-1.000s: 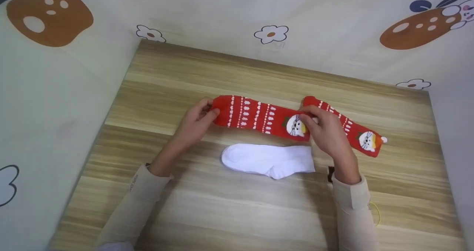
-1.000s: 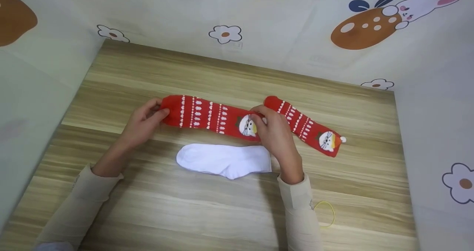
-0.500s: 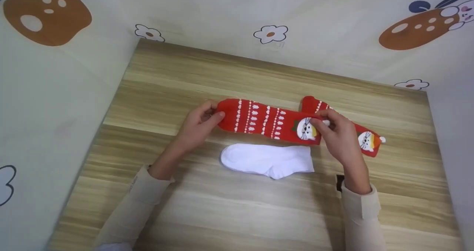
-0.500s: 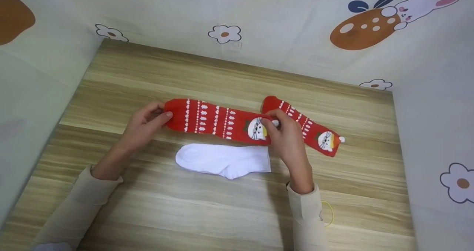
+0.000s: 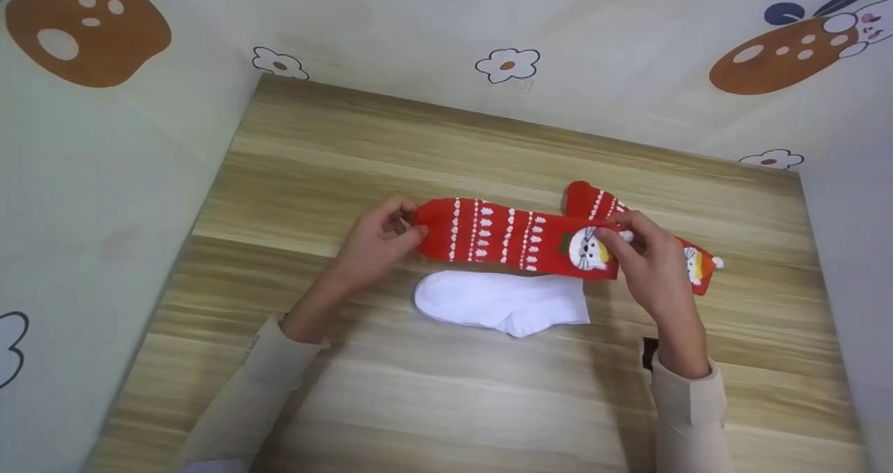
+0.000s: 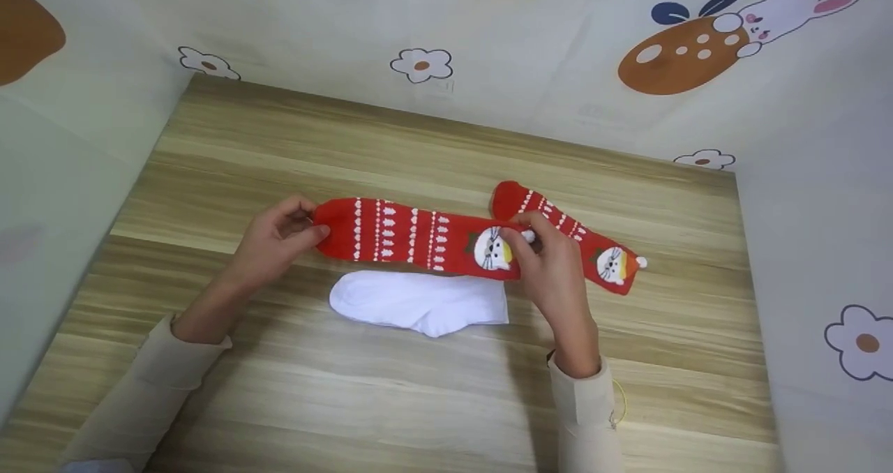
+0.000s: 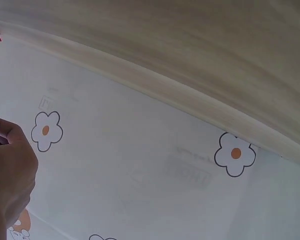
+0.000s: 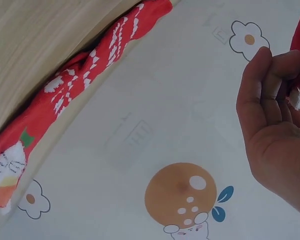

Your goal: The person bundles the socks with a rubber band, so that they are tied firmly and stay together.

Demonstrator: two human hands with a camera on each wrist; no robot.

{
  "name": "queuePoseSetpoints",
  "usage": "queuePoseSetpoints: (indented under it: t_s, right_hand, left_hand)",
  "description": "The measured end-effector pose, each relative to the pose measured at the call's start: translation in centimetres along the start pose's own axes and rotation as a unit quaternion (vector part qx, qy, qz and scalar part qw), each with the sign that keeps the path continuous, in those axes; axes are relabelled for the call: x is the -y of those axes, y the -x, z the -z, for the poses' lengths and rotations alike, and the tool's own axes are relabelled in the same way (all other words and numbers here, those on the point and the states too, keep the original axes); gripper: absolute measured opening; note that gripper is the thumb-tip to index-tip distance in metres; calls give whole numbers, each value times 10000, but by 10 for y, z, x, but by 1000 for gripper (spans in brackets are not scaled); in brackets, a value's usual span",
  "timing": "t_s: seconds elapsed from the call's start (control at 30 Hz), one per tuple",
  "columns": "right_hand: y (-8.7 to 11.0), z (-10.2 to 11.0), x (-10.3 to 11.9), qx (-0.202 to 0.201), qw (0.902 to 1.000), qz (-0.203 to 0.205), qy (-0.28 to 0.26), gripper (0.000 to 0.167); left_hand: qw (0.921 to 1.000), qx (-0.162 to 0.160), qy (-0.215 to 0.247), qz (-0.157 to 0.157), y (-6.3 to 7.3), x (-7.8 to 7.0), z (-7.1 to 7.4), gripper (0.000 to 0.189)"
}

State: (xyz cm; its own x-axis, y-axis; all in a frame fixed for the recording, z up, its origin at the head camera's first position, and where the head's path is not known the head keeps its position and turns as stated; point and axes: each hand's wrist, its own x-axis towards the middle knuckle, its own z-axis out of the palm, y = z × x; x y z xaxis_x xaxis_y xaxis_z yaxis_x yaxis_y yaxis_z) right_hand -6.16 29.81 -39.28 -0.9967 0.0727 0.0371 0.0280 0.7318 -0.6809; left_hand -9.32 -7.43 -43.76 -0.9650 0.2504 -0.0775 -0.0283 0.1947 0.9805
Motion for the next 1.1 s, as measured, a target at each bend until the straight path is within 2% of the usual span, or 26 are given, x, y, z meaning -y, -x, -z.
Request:
queuePoseSetpoints:
  t_s: [0.27, 0.5, 0.73, 0.93, 1.1]
  right_hand:
    - [7, 3, -2, 146, 9999, -65, 0, 37]
    - [10, 7, -2, 120, 9999, -19, 12, 39]
    - [17, 11, -7, 422, 9991, -21, 37, 39]
    - [23, 15, -14, 746, 9972, -4, -68, 36]
    - [29, 15, -20, 747, 9971, 22, -120, 34]
  left_hand:
    - [9999, 107, -40, -39, 1, -4, -1, 15]
    - [9998, 201, -40, -88, 2, -3, -2, 13]
    - [9994, 324, -5, -149, 3, -1, -2, 13]
    - [9980, 454, -71, -423, 4, 1, -4, 10]
    - [9967, 585, -138, -551, 6, 2, -6, 10]
